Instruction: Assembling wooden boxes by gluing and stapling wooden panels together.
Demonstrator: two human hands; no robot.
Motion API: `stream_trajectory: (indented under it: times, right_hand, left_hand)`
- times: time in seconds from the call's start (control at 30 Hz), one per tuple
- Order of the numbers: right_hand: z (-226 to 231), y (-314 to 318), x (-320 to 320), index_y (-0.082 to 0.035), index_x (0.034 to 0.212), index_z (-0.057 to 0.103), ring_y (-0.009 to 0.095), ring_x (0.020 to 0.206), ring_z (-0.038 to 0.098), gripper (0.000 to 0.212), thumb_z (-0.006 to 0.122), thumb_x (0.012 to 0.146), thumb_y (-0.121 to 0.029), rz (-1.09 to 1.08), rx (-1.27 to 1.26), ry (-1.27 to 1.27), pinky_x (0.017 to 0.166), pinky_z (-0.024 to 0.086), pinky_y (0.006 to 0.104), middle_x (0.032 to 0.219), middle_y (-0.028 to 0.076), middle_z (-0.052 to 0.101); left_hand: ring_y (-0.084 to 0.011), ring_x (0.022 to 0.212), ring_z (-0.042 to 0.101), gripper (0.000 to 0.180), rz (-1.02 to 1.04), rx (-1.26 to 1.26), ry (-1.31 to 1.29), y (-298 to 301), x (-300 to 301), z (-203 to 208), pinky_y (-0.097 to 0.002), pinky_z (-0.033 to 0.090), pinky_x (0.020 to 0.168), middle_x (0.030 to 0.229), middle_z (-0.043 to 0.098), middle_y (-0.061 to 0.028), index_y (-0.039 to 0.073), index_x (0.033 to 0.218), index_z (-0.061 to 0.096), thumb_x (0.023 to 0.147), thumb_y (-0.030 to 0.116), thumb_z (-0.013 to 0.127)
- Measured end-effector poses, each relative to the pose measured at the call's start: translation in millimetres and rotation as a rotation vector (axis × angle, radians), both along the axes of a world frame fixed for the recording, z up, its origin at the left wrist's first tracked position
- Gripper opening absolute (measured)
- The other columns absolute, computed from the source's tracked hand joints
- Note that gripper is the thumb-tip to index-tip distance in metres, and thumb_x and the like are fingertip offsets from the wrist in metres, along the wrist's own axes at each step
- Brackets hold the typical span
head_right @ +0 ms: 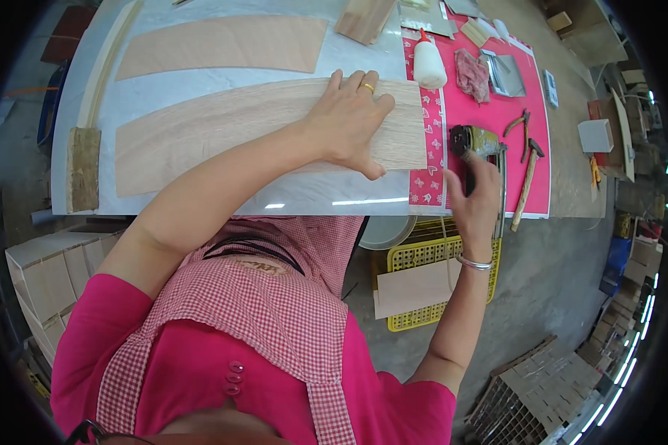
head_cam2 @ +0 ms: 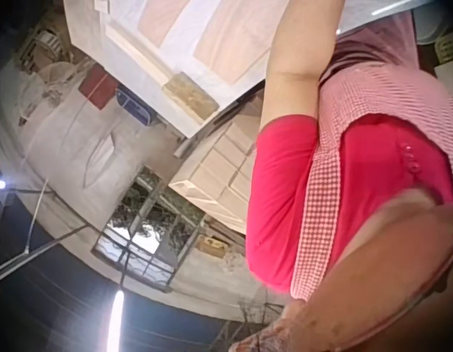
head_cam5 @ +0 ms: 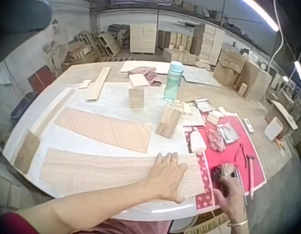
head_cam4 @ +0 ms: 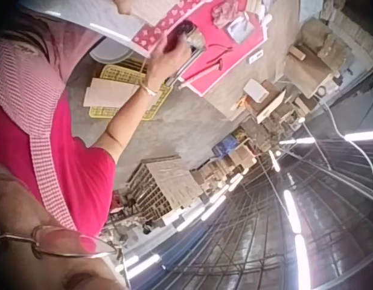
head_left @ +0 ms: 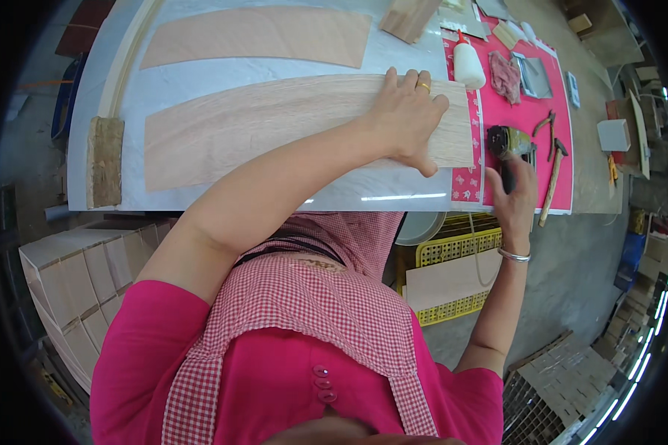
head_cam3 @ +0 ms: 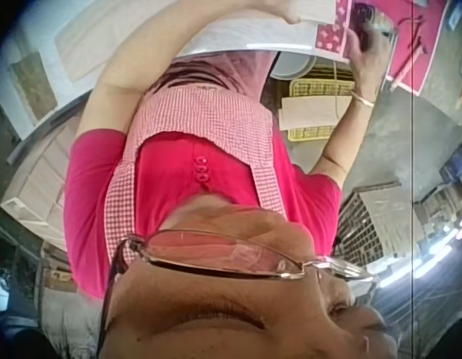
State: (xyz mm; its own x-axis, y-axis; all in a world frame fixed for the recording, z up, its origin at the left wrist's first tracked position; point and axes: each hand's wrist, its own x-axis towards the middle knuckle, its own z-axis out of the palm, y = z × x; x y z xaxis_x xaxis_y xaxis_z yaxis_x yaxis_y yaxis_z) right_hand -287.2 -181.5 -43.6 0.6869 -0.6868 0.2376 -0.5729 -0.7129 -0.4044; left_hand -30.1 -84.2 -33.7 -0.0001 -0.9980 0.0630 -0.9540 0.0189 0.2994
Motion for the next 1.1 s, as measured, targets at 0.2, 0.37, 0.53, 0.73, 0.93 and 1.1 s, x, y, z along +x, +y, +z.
stream_trajectory:
  times: [0.2, 0.37, 0.53, 0.73, 0.93, 1.1]
  right_hand:
    - [-54.7, -27.8, -47.2, 0.005, 0.128, 0.049, 0.042, 0.091, 0.062, 0.062, 0.077, 0.079, -0.022, -0.208, -0.274, 0.082, 0.079, 0.048, 0.0499, 0.105, 0.03, 0.062]
    - [-31.5, -43.5, -50.1, 0.004, 0.122, 0.055, 0.033, 0.073, 0.066, 0.053, 0.076, 0.079, -0.019, -0.301, -0.136, 0.156, 0.066, 0.051, 0.0446, 0.093, 0.022, 0.066]
    - [69.7, 12.0, -31.1, 0.002, 0.107, 0.06, 0.012, 0.046, 0.053, 0.034, 0.076, 0.083, -0.015, -0.446, 0.474, 0.025, 0.042, 0.041, 0.0283, 0.071, 0.006, 0.062]
    - [111.6, 66.0, -13.1, 0.0, 0.092, 0.064, 0.006, 0.042, 0.047, 0.02, 0.075, 0.087, -0.015, -0.393, 0.63, -0.065, 0.037, 0.035, 0.0229, 0.066, 0.0, 0.06]
    - [113.6, 69.2, -6.6, -0.003, 0.087, 0.064, 0.004, 0.039, 0.042, 0.019, 0.074, 0.089, -0.019, -0.337, 0.608, -0.022, 0.035, 0.029, 0.0227, 0.055, -0.004, 0.052]
    - [111.9, 65.8, -4.0, -0.003, 0.087, 0.064, 0.004, 0.039, 0.041, 0.019, 0.073, 0.089, -0.02, -0.349, 0.62, 0.027, 0.035, 0.029, 0.0223, 0.054, -0.004, 0.052]
  left_hand:
    - [-0.0431, 0.126, 0.043, 0.086, -0.01, 0.032, 0.0, -1.5, -4.3, 2.5, -0.0635, 0.029, 0.106, 0.129, 0.047, -0.0323, 0.0, 0.116, 0.057, 0.051, 0.051, 0.08]
    - [-0.042, 0.126, 0.043, 0.086, -0.004, 0.021, -0.001, -0.8, -8.6, -2.1, -0.0624, 0.029, 0.106, 0.131, 0.047, -0.0314, 0.002, 0.117, 0.058, 0.051, 0.051, 0.08]
    - [-0.0404, 0.126, 0.044, 0.086, 0.013, 0.038, -0.021, 2.0, -2.7, 1.0, -0.0602, 0.029, 0.105, 0.131, 0.049, -0.0299, 0.003, 0.119, 0.059, 0.051, 0.051, 0.081]
    - [-0.0391, 0.125, 0.045, 0.085, 0.006, 0.062, 0.016, 1.3, -3.6, 4.0, -0.0586, 0.029, 0.105, 0.13, 0.05, -0.0291, 0.004, 0.119, 0.059, 0.051, 0.051, 0.082]
    - [-0.0387, 0.125, 0.044, 0.085, 0.002, 0.072, 0.024, 0.4, -3.5, 5.0, -0.0586, 0.03, 0.104, 0.13, 0.051, -0.0287, 0.004, 0.119, 0.059, 0.051, 0.05, 0.082]
    - [-0.0388, 0.126, 0.044, 0.085, 0.013, 0.029, 0.014, 0.9, -4.5, 0.9, -0.0588, 0.03, 0.104, 0.131, 0.051, -0.029, 0.004, 0.119, 0.059, 0.051, 0.05, 0.082]
